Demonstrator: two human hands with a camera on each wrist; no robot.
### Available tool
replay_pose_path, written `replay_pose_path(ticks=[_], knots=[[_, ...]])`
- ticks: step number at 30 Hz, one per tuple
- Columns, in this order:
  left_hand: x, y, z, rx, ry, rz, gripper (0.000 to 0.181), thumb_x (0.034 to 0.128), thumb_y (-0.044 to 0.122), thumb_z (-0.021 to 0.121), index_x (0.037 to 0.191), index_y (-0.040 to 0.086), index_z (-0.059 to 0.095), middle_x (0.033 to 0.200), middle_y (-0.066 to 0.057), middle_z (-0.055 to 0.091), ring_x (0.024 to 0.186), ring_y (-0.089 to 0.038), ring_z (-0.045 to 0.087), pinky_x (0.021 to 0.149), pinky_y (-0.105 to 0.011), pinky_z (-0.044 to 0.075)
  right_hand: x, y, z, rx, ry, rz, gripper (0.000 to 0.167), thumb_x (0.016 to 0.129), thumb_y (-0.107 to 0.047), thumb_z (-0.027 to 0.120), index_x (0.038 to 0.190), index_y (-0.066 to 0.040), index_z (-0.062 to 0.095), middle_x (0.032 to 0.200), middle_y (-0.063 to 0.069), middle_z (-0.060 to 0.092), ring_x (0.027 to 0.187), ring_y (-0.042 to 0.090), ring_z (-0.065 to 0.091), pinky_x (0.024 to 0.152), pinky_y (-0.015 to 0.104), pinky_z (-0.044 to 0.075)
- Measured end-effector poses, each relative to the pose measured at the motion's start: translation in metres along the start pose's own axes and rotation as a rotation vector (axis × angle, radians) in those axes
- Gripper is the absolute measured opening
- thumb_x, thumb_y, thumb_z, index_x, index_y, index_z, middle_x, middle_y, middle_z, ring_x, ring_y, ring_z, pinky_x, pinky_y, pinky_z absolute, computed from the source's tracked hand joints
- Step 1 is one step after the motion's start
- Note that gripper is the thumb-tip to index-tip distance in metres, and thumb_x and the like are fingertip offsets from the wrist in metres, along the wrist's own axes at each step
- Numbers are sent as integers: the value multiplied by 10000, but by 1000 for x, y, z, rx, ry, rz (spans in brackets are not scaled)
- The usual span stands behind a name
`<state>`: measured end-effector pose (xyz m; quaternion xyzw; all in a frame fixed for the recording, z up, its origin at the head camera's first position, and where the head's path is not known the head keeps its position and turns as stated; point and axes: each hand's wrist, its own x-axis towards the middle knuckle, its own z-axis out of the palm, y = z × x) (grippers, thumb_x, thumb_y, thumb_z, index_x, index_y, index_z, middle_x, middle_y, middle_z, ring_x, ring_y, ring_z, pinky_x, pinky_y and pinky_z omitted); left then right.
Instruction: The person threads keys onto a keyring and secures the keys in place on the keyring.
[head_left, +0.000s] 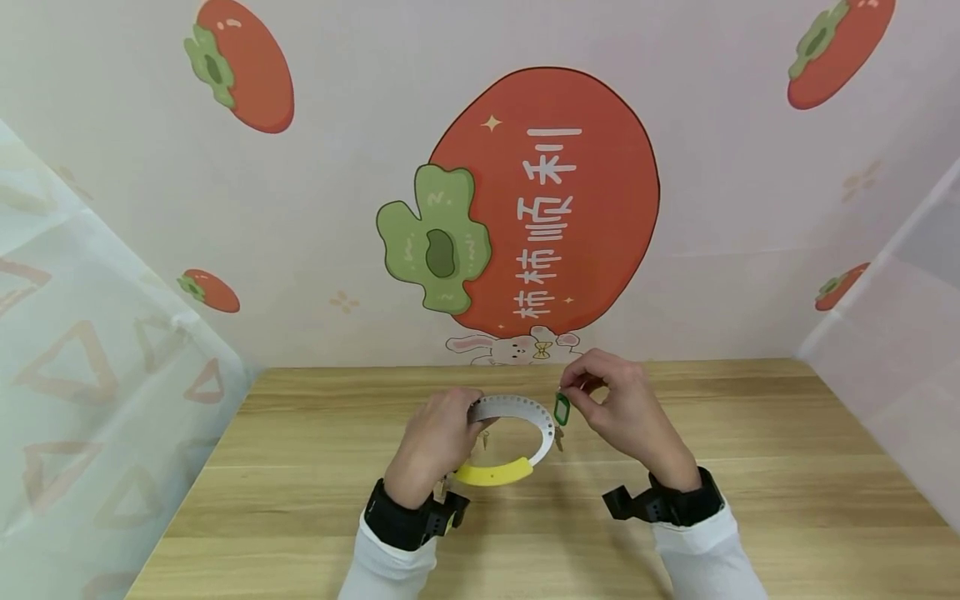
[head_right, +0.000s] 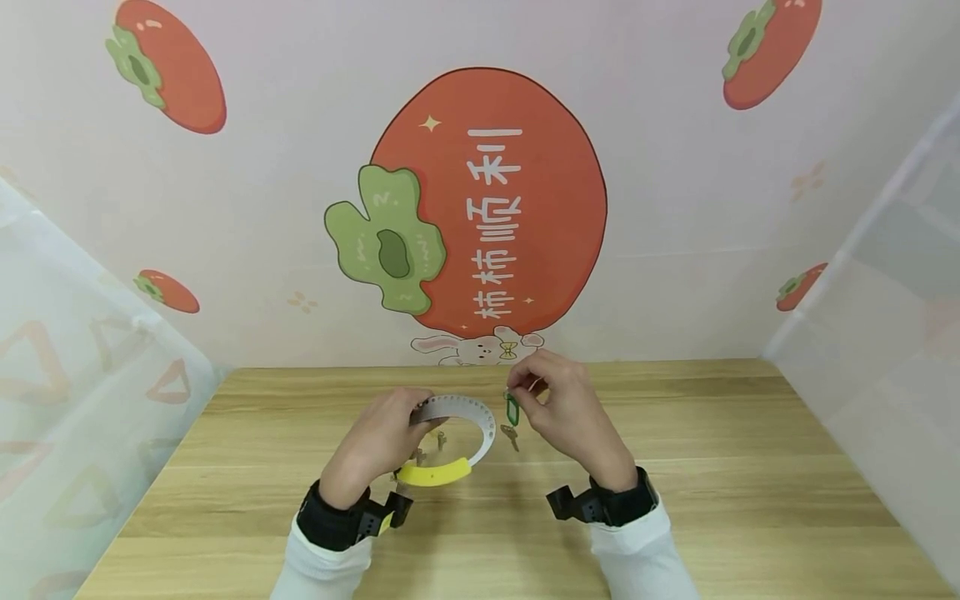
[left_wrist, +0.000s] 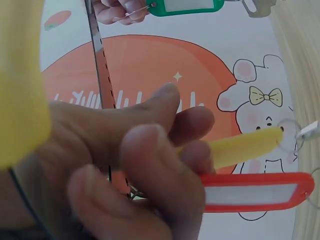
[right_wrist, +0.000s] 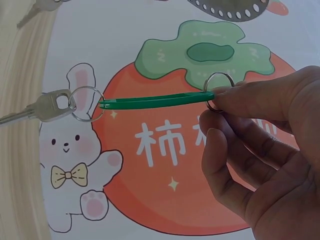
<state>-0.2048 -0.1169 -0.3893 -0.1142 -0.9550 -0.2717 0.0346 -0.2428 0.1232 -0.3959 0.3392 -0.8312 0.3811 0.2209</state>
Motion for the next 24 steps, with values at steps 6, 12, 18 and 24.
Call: replay_pose_path(ticks=[6, 12, 18, 24], knots=[[0, 0, -1, -33, -1, 1, 177, 921, 183, 752, 794, 106, 657, 693, 16, 535, 592, -144, 467, 519, -270, 347, 0, 1, 0, -2, 7, -6, 252, 768, 126, 805, 897, -68, 709, 873, -24, 679, 763, 97, 654, 677, 315, 583], [-1, 1, -1, -51, -3, -29, 216, 904, 209, 775, 771, 110, 637, 631, 23, 480, 549, -141, 446, 505, -274, 321, 0, 1, 0, -12, 15, -9, 265, 762, 127, 811, 898, -74, 705, 876, -29, 674, 762, 92, 653, 679, 303, 581], [0, 2, 1, -49, 5, -47, 211, 899, 173, 778, 765, 118, 624, 597, 36, 483, 519, -136, 449, 499, -277, 311, 0, 2, 0, -5, 28, 6, 286, 758, 139, 809, 898, -82, 695, 879, -31, 669, 763, 87, 649, 677, 285, 578], [1, 4, 2, -43, 23, -54, 172, 898, 144, 764, 791, 105, 635, 593, 30, 526, 495, -140, 470, 478, -279, 324, 0, 3, 0, -1, 43, 17, 301, 758, 149, 803, 901, -91, 691, 886, -30, 669, 777, 90, 654, 680, 282, 576]])
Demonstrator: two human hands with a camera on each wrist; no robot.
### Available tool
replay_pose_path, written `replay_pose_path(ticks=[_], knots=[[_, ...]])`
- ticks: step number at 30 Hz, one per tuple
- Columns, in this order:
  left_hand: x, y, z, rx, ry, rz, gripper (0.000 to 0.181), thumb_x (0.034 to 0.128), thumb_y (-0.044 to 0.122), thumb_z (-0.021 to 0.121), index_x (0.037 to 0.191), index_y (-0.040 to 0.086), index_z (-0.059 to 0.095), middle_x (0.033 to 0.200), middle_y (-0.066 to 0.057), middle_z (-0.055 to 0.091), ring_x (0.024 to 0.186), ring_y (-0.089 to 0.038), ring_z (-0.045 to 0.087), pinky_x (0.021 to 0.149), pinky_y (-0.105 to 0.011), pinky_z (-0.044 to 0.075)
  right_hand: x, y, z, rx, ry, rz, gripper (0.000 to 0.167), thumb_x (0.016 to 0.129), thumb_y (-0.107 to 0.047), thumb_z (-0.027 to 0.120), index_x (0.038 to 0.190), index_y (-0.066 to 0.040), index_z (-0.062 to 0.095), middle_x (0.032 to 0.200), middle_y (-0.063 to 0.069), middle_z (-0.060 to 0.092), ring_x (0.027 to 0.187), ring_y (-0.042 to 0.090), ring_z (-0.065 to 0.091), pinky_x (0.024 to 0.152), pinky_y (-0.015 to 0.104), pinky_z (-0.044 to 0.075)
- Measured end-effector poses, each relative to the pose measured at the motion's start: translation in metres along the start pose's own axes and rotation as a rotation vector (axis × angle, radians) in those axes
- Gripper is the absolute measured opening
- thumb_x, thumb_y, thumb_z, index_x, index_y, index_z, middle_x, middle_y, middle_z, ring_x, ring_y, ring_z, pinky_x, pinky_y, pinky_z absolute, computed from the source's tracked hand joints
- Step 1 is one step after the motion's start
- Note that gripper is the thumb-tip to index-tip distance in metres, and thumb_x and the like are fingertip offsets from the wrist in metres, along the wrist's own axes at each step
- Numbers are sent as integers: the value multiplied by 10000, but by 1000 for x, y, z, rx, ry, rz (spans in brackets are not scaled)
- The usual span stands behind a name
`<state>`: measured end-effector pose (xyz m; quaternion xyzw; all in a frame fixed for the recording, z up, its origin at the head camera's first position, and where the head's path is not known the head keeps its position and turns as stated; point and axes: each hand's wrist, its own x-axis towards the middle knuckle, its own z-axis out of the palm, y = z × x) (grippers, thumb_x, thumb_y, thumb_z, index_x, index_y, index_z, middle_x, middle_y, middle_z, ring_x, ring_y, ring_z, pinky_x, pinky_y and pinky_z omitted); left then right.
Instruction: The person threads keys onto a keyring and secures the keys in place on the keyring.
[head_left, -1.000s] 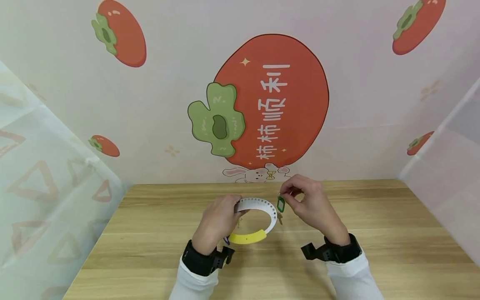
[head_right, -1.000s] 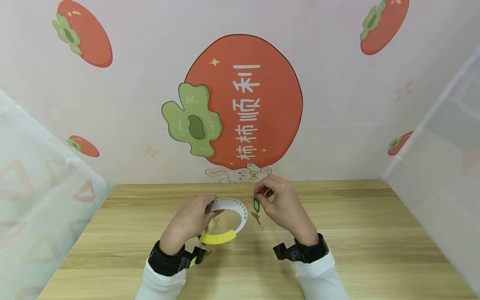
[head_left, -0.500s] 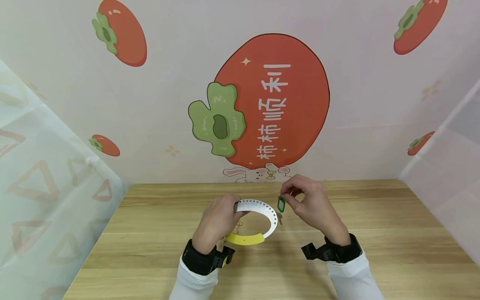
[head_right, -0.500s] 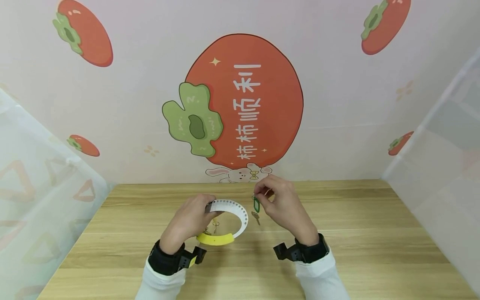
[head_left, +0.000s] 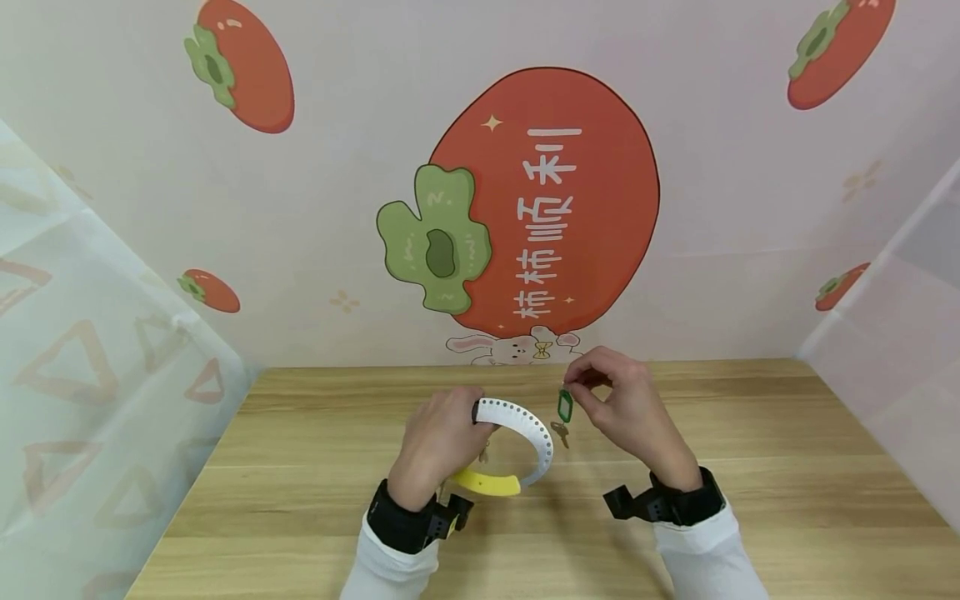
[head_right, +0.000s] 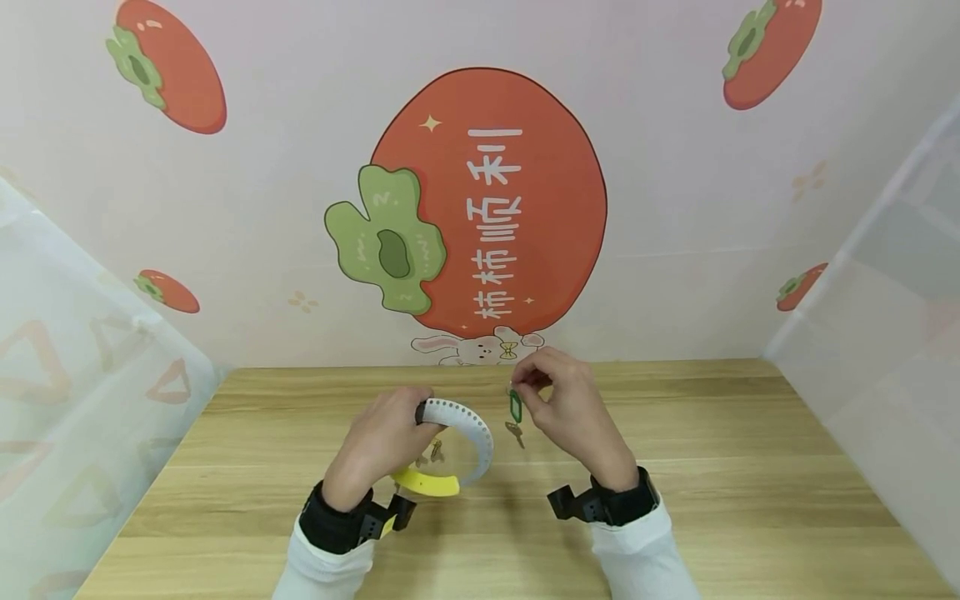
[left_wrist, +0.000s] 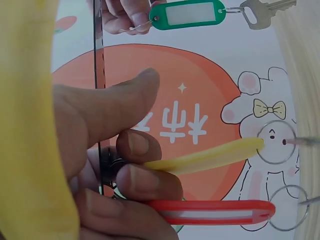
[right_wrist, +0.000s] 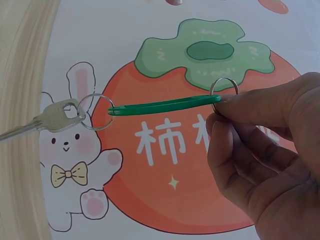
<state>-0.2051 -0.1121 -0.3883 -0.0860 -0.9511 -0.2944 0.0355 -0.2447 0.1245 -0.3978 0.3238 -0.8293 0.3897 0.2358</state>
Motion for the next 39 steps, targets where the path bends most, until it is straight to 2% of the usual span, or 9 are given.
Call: replay_pose_path(ticks=[8, 13, 19, 24, 29, 36, 39], knots=[[0, 2, 2, 133, 52, 75, 138, 922, 134, 734, 830, 87, 642, 654, 6, 489, 542, -152, 436, 477, -278, 332, 0, 2, 1, 5, 36, -21, 278, 768, 146, 790, 889, -85, 696, 877, -13, 683, 761, 98, 653, 680, 289, 577], [-2, 3, 4, 183, 56, 87, 90, 935, 105, 699, 966, 28, 663, 723, -32, 500, 563, -176, 449, 477, -282, 346, -1, 3, 1, -11, 30, -32, 278, 782, 146, 777, 907, -85, 687, 884, 44, 684, 772, 118, 651, 682, 289, 574], [-2, 3, 7, 203, 66, 85, 116, 944, 103, 678, 1012, 10, 662, 764, -66, 523, 568, -189, 456, 473, -294, 358, 0, 4, 2, -33, 35, -49, 290, 783, 162, 769, 920, -78, 679, 872, 22, 676, 757, 106, 637, 670, 289, 570], [-1, 3, 8, 202, 84, 65, 123, 930, 109, 700, 1012, 20, 674, 770, -65, 537, 571, -192, 465, 481, -304, 366, 1, 4, 4, -21, 53, -52, 286, 787, 165, 769, 916, -76, 685, 867, -19, 671, 735, 91, 628, 651, 285, 566], [-1, 4, 9, 189, 132, 63, 102, 919, 122, 722, 921, 38, 664, 727, -45, 531, 552, -187, 465, 472, -312, 362, 1, 5, 5, -22, 59, -59, 285, 780, 168, 773, 909, -71, 688, 873, 0, 683, 746, 99, 644, 659, 289, 574], [0, 5, 11, 182, 166, 61, 138, 892, 120, 749, 828, 67, 638, 687, -24, 522, 541, -179, 464, 462, -318, 356, 0, 6, 6, -8, 37, -66, 279, 798, 166, 754, 915, -74, 677, 869, 49, 678, 757, 114, 628, 667, 286, 562], [0, 4, 12, 184, 175, 64, 155, 880, 108, 753, 804, 79, 622, 681, -20, 521, 536, -178, 463, 455, -321, 353, 0, 5, 8, 35, 19, -38, 246, 823, 149, 743, 905, -69, 664, 841, 40, 671, 732, 119, 640, 657, 274, 565]])
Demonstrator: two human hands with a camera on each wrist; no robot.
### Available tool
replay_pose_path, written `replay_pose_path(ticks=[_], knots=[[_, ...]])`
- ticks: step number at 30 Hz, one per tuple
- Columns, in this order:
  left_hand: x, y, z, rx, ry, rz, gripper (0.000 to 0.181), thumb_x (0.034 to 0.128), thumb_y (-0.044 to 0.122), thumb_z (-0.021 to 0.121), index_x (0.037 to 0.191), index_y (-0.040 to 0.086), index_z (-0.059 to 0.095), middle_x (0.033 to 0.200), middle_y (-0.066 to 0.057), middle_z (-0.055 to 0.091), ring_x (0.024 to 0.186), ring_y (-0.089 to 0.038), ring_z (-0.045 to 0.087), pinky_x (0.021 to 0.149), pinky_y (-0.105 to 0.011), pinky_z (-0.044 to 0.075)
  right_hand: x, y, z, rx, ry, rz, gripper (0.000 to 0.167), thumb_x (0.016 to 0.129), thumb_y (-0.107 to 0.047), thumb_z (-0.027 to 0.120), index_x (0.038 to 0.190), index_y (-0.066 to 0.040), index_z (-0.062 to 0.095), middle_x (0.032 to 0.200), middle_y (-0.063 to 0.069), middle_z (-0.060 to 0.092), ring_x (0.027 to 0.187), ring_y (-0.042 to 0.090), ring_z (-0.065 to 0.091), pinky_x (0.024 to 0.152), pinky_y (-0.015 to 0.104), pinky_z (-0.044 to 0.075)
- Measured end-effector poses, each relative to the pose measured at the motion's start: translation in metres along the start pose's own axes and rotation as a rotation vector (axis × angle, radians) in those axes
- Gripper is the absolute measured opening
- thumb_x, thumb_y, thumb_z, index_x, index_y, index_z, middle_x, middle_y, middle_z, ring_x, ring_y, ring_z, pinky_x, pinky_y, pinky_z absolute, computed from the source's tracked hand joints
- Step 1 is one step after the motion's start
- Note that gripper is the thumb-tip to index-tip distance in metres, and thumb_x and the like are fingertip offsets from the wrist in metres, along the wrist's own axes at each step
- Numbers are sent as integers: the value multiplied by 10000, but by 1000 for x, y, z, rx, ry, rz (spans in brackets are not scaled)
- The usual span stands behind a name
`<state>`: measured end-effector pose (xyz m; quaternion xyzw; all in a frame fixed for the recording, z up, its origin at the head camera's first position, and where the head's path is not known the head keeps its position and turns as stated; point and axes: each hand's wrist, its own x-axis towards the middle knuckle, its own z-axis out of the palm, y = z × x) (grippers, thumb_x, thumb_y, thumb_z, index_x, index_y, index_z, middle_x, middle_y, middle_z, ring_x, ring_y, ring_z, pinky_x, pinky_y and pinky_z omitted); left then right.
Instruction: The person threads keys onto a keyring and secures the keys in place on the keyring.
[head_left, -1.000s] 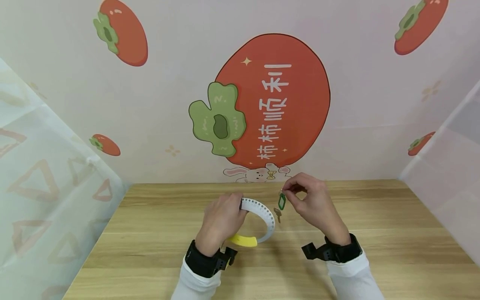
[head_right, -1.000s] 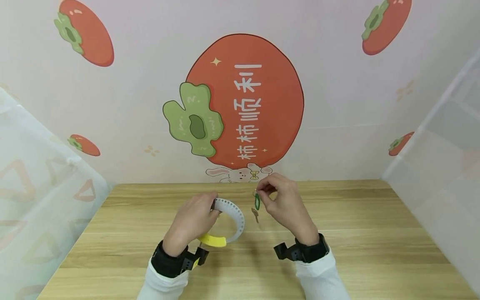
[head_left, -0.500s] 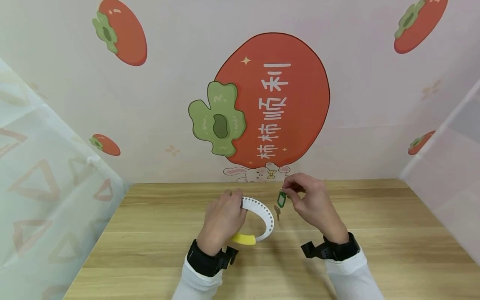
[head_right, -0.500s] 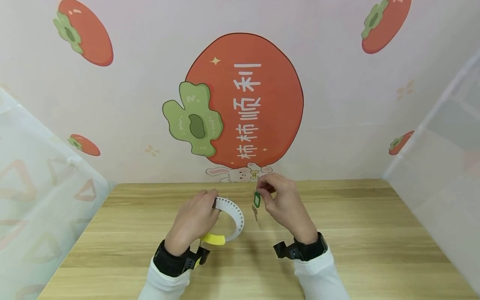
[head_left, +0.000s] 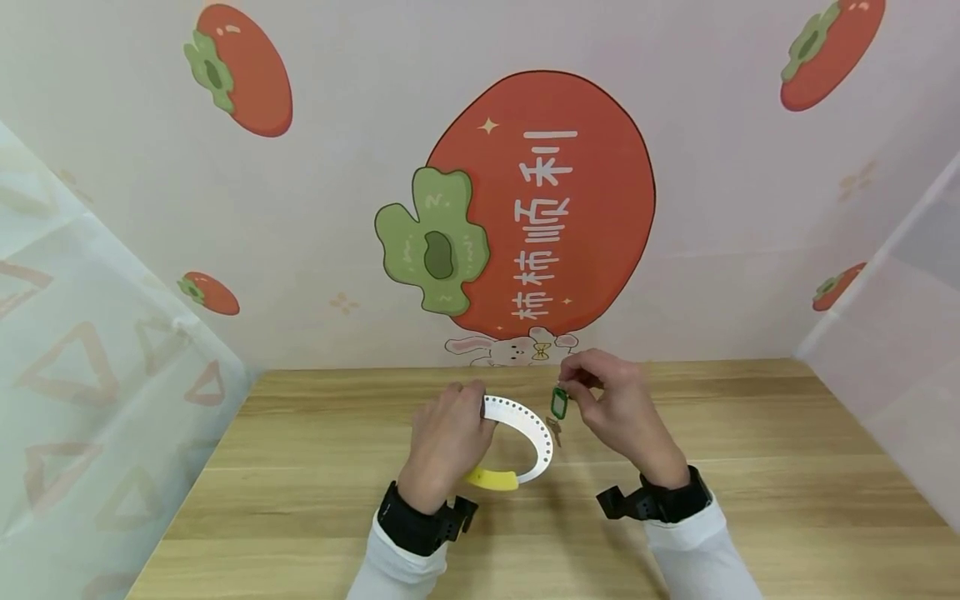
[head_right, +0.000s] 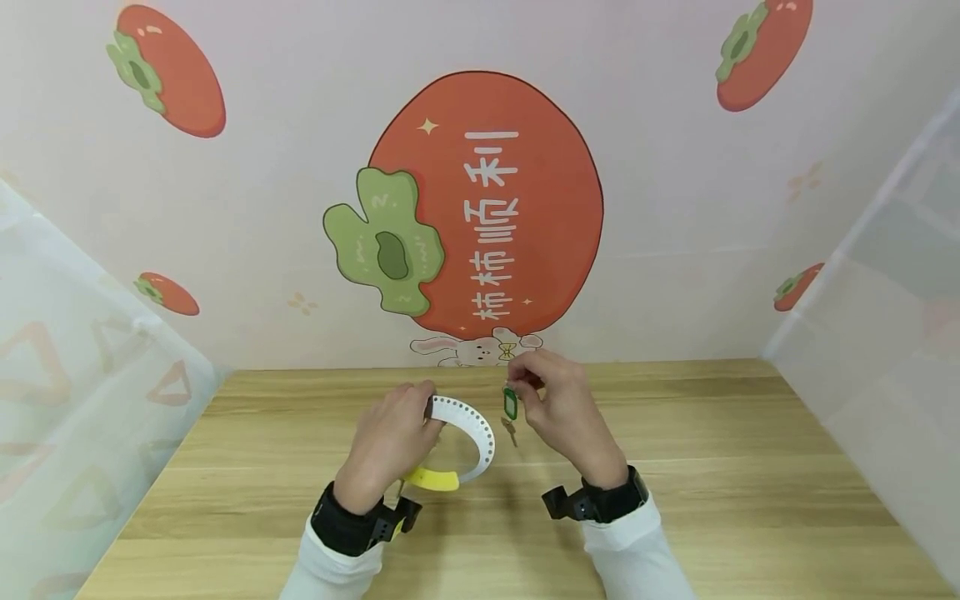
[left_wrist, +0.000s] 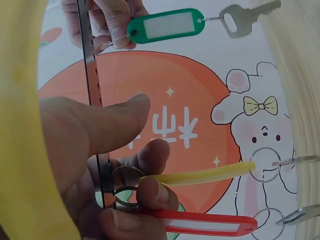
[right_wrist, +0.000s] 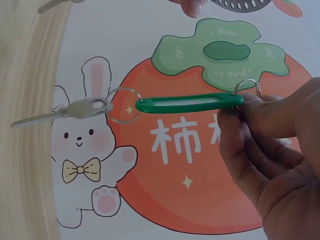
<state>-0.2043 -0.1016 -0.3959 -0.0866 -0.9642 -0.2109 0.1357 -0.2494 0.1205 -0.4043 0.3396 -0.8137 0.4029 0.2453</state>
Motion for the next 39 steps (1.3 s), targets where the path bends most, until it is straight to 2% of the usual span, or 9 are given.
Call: replay_pose_path(ticks=[6, 16, 22, 28, 34, 39], knots=[[-1, 0, 0, -14, -1, -7, 158, 879, 102, 757, 799, 79, 622, 676, -15, 527, 541, -172, 463, 455, -313, 351, -1, -3, 5, 39, 1, 63, 276, 830, 158, 732, 893, -89, 629, 790, -6, 661, 659, 118, 649, 603, 253, 561], [-1, 1, -1, -25, 10, 0, 176, 888, 103, 750, 780, 81, 613, 655, -8, 516, 523, -168, 456, 436, -305, 345, -2, -1, 5, -59, 122, 18, 303, 756, 216, 760, 913, -27, 671, 871, 60, 684, 767, 139, 672, 678, 320, 592], [-1, 1, -2, -35, 7, -3, 171, 886, 104, 758, 786, 77, 621, 656, -6, 519, 525, -168, 460, 434, -303, 347, 0, -1, 4, -68, 162, 4, 296, 738, 192, 793, 925, -12, 687, 882, 76, 703, 773, 151, 701, 694, 297, 591], [-1, 0, -2, -37, 3, -6, 179, 893, 108, 755, 784, 78, 616, 648, -1, 506, 521, -169, 451, 429, -301, 343, 1, -1, 4, -87, 176, -15, 259, 757, 175, 790, 902, -3, 668, 855, 69, 695, 735, 136, 690, 668, 292, 589], [-1, -1, -2, -31, -1, 3, 175, 893, 105, 753, 788, 75, 616, 643, 2, 500, 514, -165, 443, 423, -296, 337, 2, 1, 6, -134, 148, -65, 267, 783, 164, 772, 922, 4, 611, 848, 72, 646, 720, 120, 627, 629, 286, 554], [-1, -2, -2, -24, -1, 8, 184, 882, 98, 756, 772, 81, 609, 638, 0, 505, 516, -166, 450, 420, -305, 336, 2, 1, 7, -143, 129, -53, 275, 790, 156, 772, 940, -2, 605, 864, 74, 633, 732, 114, 625, 632, 277, 551]])
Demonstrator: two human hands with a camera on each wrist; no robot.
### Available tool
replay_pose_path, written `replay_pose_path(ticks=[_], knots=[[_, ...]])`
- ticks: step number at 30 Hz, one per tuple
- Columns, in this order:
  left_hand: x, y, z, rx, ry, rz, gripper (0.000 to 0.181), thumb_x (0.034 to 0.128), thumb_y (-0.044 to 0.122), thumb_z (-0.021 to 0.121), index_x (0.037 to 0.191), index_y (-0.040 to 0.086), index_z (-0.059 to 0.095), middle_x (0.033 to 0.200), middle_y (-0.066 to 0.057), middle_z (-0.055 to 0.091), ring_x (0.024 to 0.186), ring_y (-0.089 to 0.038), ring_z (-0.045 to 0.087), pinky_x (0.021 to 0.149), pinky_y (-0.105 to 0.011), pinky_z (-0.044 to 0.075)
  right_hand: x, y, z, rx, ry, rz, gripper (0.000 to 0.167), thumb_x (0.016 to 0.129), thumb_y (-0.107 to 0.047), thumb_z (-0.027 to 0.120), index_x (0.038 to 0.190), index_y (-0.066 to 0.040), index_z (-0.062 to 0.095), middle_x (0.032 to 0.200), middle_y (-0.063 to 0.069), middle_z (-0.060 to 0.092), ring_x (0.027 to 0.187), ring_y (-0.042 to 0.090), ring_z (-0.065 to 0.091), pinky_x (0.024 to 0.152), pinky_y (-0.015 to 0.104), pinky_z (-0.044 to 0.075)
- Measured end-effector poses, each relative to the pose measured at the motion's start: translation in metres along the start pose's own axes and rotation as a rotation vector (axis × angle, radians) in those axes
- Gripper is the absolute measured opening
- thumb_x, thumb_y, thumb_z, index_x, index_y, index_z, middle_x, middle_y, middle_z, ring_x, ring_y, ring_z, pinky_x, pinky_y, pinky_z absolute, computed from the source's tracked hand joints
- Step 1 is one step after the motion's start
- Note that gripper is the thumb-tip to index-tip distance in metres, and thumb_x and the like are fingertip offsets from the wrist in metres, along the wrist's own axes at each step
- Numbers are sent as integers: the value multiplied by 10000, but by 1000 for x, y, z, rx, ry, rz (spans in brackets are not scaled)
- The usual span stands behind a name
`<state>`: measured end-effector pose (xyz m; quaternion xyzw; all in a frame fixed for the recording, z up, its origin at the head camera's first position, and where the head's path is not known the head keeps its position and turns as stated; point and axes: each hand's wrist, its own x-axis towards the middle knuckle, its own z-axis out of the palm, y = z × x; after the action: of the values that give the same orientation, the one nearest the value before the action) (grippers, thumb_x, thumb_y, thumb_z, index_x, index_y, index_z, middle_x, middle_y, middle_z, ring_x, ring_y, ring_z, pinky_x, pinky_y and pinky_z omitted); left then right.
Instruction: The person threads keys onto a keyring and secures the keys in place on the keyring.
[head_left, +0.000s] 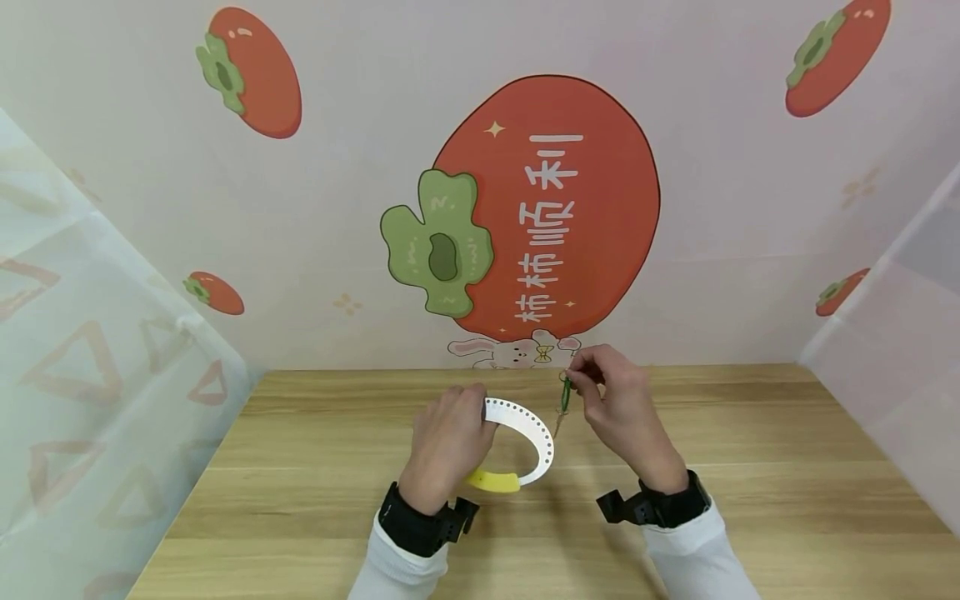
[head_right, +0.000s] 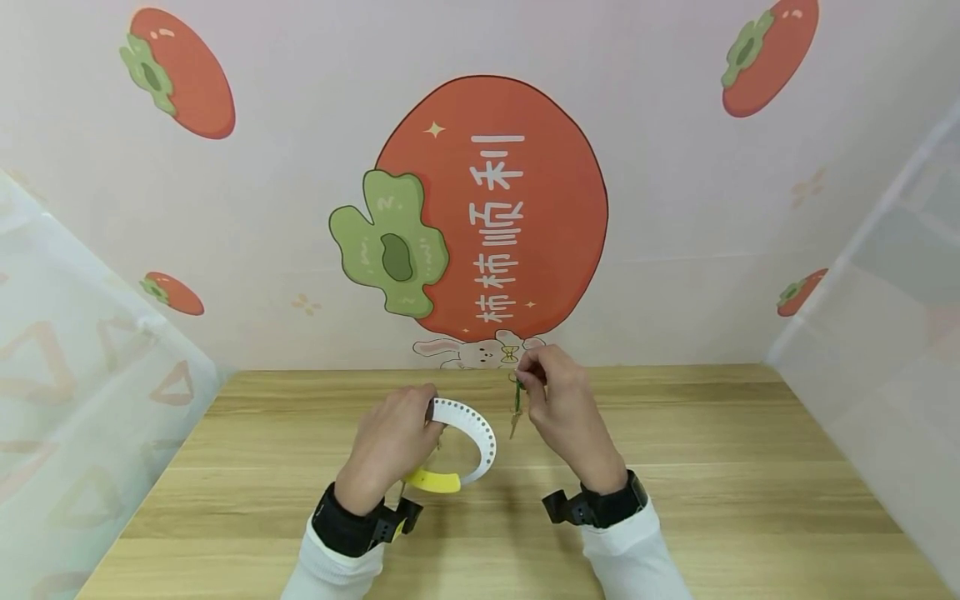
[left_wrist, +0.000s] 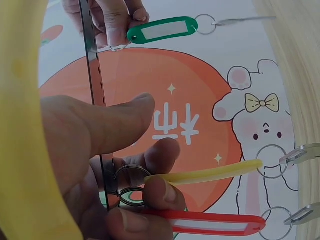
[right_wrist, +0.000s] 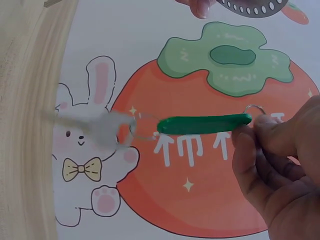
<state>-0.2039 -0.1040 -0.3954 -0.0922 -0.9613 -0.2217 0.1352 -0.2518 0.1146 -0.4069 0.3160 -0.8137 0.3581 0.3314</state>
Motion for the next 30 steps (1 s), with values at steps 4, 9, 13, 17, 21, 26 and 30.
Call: replay_pose_path(ticks=[4, 9, 13, 17, 21, 26, 30], knots=[[0, 0, 0, -1, 2, 3, 182, 880, 98, 757, 772, 79, 613, 641, -1, 510, 516, -165, 455, 423, -306, 337, -1, 0, -1, -10, 0, -2, 284, 780, 160, 774, 952, -5, 618, 887, 79, 645, 746, 134, 642, 638, 309, 568], [0, 0, 1, 1, -4, -1, 160, 879, 100, 765, 794, 66, 633, 648, -6, 524, 522, -164, 460, 431, -299, 343, 0, 1, -3, -13, 41, -23, 263, 780, 161, 742, 946, -12, 634, 896, 77, 660, 744, 153, 654, 637, 335, 576], [0, -1, 1, 6, -2, 3, 157, 876, 101, 768, 794, 66, 639, 647, -8, 529, 522, -162, 463, 431, -299, 344, 2, 0, -4, -7, 104, -52, 261, 769, 170, 734, 942, -7, 652, 892, 87, 673, 742, 166, 666, 639, 335, 578], [0, -1, 1, 7, 0, 7, 150, 874, 97, 767, 795, 66, 642, 654, -13, 538, 522, -160, 468, 429, -302, 347, 4, 0, -4, -10, 155, -66, 251, 776, 174, 731, 944, -2, 666, 902, 100, 675, 748, 185, 673, 674, 288, 568], [1, -1, 1, -5, -10, 2, 139, 879, 94, 762, 807, 61, 649, 659, -15, 541, 523, -160, 469, 430, -301, 350, 3, 0, -4, -17, 171, -65, 234, 785, 167, 731, 939, 5, 665, 910, 117, 667, 755, 202, 672, 717, 217, 540], [1, 0, 0, -16, -25, -4, 129, 882, 94, 761, 820, 57, 655, 664, -12, 544, 523, -161, 469, 434, -299, 351, 3, 0, -3, -8, 176, -61, 212, 778, 152, 730, 898, -12, 671, 882, 86, 659, 732, 203, 663, 732, 155, 510], [0, 0, 1, -19, -29, -6, 137, 884, 100, 762, 809, 67, 652, 658, -4, 537, 522, -160, 467, 437, -302, 349, 3, 0, -4, -13, 182, -65, 193, 783, 131, 745, 892, -13, 676, 879, 72, 657, 731, 200, 660, 757, 120, 489]])
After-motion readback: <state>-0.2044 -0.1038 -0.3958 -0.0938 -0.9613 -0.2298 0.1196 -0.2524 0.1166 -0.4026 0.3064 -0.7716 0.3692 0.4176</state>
